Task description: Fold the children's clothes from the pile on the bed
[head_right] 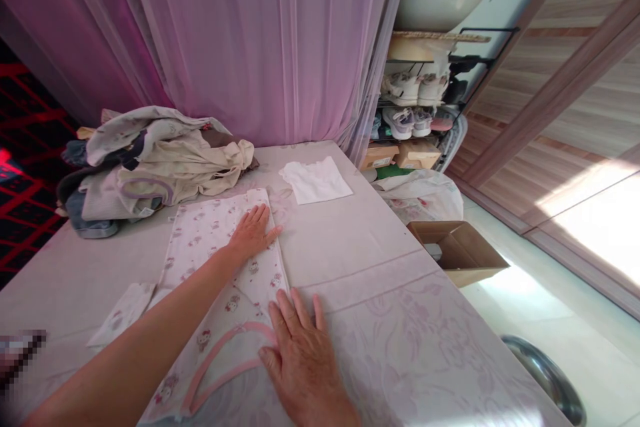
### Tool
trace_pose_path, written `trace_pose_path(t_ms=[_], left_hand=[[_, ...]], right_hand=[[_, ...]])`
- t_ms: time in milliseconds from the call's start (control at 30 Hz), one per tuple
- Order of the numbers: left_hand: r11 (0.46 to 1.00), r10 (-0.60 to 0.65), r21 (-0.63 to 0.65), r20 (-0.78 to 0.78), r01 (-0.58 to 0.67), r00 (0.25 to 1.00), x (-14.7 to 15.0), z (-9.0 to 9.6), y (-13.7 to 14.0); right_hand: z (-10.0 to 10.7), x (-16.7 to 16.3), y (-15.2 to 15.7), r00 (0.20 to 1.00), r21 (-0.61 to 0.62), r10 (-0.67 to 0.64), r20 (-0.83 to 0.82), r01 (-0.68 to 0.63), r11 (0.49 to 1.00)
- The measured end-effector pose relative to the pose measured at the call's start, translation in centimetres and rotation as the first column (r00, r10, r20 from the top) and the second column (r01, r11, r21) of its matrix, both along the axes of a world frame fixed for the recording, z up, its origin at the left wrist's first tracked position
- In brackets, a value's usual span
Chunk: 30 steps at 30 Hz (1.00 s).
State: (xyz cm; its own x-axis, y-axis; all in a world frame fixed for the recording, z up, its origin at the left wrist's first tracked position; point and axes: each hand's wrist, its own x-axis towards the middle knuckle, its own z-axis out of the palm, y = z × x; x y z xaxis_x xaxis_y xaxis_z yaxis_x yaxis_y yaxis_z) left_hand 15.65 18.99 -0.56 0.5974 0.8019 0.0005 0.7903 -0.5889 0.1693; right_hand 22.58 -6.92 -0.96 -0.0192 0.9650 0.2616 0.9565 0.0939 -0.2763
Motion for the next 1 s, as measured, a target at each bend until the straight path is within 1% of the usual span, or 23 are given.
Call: trace_pose_path(t_ms=[100,200,333,433,500,567,600,700,733,800,867,933,1000], left_hand=[[0.999,0.033,-0.033,-0.043,-0.034,0.999,0.7,0.6,1.4],[0.998,0.060,-0.024,-0.068,-0.061,0.996,1.1,0.8,2.2],[0.998,0.060,0.013,-0.063,-0.060,0.996,1.2,0.6,2.6],[0.998,0.055,0.004,-0.068,-0.055,0.996,1.3,1.0,2.4],[0.997,0.082,0.008,-0.065,-0.082,0.995,1.2,1.5,1.6],[0.995,0.089,0.041,-0.056,-0.087,0.994,0.8,1.7,-0.1],[0.996,0.070,0.066,-0.052,-0.067,0.996,0.5,1.7,-1.3],[0.989,-0.061,0.131,-0.054,0.067,0.997,-0.9,1.0,-5.4],[0.983,-0.086,0.156,-0.049,0.093,0.995,-1.4,0.7,-6.5],[0.978,-0.096,0.183,-0.038,0.102,0.995,-2.0,0.1,-8.2],[0.981,-0.085,0.175,-0.032,0.090,0.996,-2.3,-0.1,-8.8],[0.985,-0.081,0.153,-0.026,0.084,0.996,-2.2,0.1,-8.7],[0.985,-0.084,0.150,-0.004,0.084,0.996,-1.9,0.5,-8.4]], right_hand=[[-0.8,0.0,-0.1,1.000,-0.038,0.009,0.008,-0.009,0.999],[-1.4,0.2,-0.3,0.999,-0.046,0.031,0.019,-0.030,0.999],[-1.7,0.2,-0.4,0.999,-0.039,0.039,0.014,-0.038,0.999],[-1.6,0.1,-0.3,1.000,-0.056,0.024,0.000,-0.024,0.998],[-1.3,0.1,-0.3,1.000,-0.082,0.025,-0.013,-0.026,0.996],[-0.8,0.3,-0.2,0.999,-0.119,0.038,-0.033,-0.042,0.992],[-0.6,0.3,-0.1,0.998,-0.143,0.045,-0.044,-0.051,0.988],[0.0,0.5,-0.2,0.996,-0.207,0.056,-0.073,-0.070,0.976],[0.2,0.6,-0.2,0.995,-0.221,0.057,-0.080,-0.073,0.973],[0.7,0.8,-0.6,0.994,-0.241,0.065,-0.092,-0.085,0.967],[1.2,1.4,-1.2,0.991,-0.254,0.081,-0.108,-0.107,0.961],[1.6,2.1,-2.0,0.987,-0.252,0.108,-0.120,-0.136,0.958],[1.6,3.0,-2.6,0.981,-0.214,0.141,-0.132,-0.167,0.962]])
